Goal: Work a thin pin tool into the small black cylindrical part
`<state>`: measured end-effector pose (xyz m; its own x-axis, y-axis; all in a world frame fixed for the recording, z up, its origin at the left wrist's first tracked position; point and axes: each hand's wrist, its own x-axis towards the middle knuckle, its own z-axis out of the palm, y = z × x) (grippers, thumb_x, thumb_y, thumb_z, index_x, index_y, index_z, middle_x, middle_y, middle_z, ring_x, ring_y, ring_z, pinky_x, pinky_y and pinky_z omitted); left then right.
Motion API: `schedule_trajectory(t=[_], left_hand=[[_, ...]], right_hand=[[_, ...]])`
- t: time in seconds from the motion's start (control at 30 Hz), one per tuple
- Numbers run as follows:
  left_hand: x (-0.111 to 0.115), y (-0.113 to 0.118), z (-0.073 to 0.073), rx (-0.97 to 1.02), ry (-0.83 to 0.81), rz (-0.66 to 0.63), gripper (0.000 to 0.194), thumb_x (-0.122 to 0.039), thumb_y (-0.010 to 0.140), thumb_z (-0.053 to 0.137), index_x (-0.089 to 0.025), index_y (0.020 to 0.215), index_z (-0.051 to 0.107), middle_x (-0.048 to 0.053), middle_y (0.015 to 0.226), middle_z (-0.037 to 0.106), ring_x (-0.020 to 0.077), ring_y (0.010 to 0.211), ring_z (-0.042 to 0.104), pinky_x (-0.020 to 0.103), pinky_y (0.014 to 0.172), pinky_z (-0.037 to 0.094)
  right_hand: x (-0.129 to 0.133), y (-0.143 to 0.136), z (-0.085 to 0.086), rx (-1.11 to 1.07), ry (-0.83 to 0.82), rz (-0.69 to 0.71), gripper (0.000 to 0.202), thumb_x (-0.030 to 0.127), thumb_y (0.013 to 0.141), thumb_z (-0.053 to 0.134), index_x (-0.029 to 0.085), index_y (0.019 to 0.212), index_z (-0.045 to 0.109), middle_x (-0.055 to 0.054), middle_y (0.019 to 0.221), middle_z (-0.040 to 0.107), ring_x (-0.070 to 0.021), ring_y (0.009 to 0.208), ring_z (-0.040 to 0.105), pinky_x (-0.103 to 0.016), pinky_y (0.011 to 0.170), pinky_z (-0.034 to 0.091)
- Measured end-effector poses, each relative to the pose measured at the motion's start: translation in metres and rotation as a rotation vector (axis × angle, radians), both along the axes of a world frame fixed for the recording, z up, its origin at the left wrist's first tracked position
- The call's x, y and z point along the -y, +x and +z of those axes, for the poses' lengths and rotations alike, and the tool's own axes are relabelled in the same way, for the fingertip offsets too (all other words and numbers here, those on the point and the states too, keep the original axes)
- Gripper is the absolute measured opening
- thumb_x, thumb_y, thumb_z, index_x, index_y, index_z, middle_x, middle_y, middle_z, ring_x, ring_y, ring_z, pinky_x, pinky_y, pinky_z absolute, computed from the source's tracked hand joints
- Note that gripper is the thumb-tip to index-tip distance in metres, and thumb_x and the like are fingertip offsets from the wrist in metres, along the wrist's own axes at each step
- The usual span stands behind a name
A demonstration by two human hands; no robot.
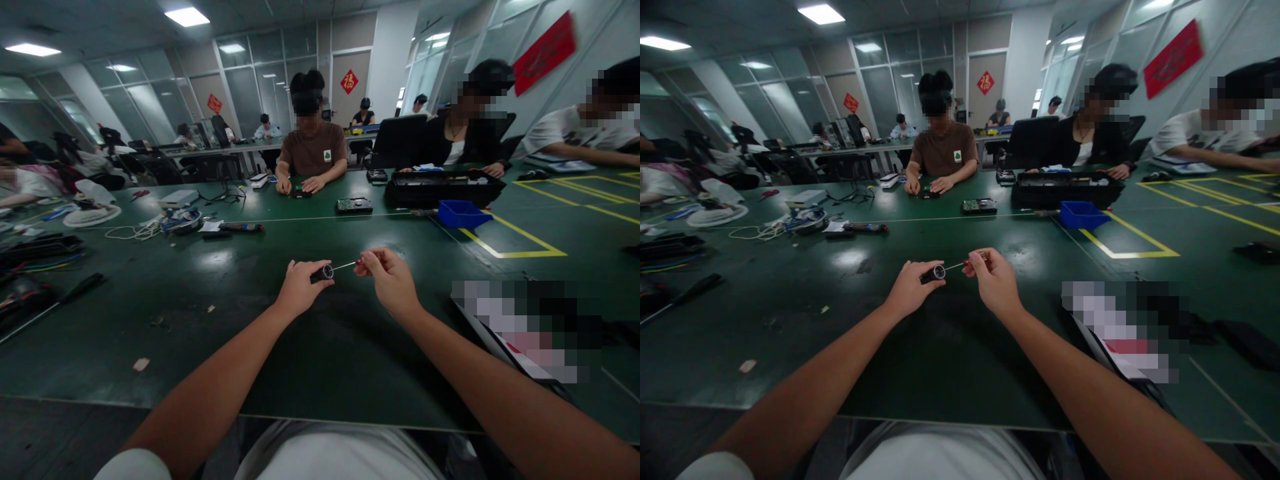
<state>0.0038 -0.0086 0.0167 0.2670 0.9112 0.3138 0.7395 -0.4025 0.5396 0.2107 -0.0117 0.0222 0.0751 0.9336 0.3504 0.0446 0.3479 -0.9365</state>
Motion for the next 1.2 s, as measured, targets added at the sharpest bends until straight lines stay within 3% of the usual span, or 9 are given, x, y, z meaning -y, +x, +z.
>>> schedule_trajectory(t=[0.33,0.6,0.73,0.9,1.0,1.13,1.2], left_hand=[[-0.001,-0.001,-0.004,0.010,0.021,-0.005,0.044,-0.037,0.085,0.072,-0.031,0.128,0.064,0.003,0.114,0.072,0.0254,0.109,0.060,0.056,0.113,0.026],[-0.002,-0.001,-0.004,0.005,0.011,-0.014,0.044,-0.039,0.086,0.071,-0.031,0.128,0.064,0.004,0.114,0.072,0.0255,0.110,0.060,0.057,0.115,0.023],[-0.001,-0.002,-0.004,-0.010,0.001,-0.016,0.044,-0.038,0.086,0.071,-0.031,0.129,0.063,0.003,0.116,0.071,0.0255,0.111,0.060,0.057,0.115,0.022],[-0.002,-0.003,-0.004,-0.008,0.009,-0.012,0.043,-0.038,0.087,0.070,-0.030,0.129,0.063,0.004,0.116,0.071,0.0256,0.110,0.059,0.058,0.115,0.023],[-0.003,-0.003,-0.004,-0.015,0.005,-0.009,0.043,-0.036,0.086,0.071,-0.029,0.127,0.064,0.003,0.114,0.072,0.0252,0.109,0.060,0.057,0.114,0.025],[-0.003,-0.002,-0.003,-0.027,0.001,0.000,0.043,-0.037,0.086,0.071,-0.029,0.127,0.064,0.004,0.113,0.072,0.0255,0.109,0.060,0.057,0.113,0.026],[-0.002,-0.002,-0.002,-0.027,0.003,0.006,0.043,-0.037,0.086,0.071,-0.029,0.128,0.063,0.004,0.114,0.071,0.0257,0.110,0.060,0.056,0.113,0.026]], right_hand=[[0.001,-0.002,0.000,0.002,0.009,-0.020,0.030,0.051,0.090,0.060,0.021,0.093,0.061,-0.003,0.080,0.069,-0.0181,0.071,0.065,-0.036,0.070,0.052],[0.009,-0.002,0.008,0.105,0.036,-0.029,0.040,0.056,0.097,0.045,0.022,0.083,0.063,0.000,0.062,0.061,-0.0160,0.058,0.058,-0.032,0.059,0.046],[0.011,-0.003,0.009,0.187,0.025,-0.089,0.031,0.047,0.097,0.046,0.023,0.089,0.063,0.003,0.057,0.055,-0.0155,0.054,0.052,-0.031,0.055,0.040],[0.010,-0.001,0.009,0.125,0.008,0.006,0.026,0.043,0.096,0.044,0.024,0.095,0.062,0.002,0.064,0.058,-0.0172,0.062,0.056,-0.032,0.061,0.043],[0.008,-0.001,0.008,0.189,-0.008,-0.017,0.030,0.047,0.096,0.045,0.024,0.093,0.064,0.003,0.060,0.053,-0.0161,0.058,0.052,-0.032,0.059,0.042],[0.001,-0.004,0.002,0.013,-0.035,-0.045,0.026,0.047,0.088,0.058,0.024,0.101,0.061,0.001,0.075,0.063,-0.0163,0.065,0.058,-0.033,0.064,0.049],[-0.003,-0.005,-0.002,-0.080,-0.073,-0.028,0.026,0.048,0.084,0.063,0.023,0.092,0.061,-0.001,0.079,0.065,-0.0173,0.072,0.061,-0.035,0.070,0.053]])
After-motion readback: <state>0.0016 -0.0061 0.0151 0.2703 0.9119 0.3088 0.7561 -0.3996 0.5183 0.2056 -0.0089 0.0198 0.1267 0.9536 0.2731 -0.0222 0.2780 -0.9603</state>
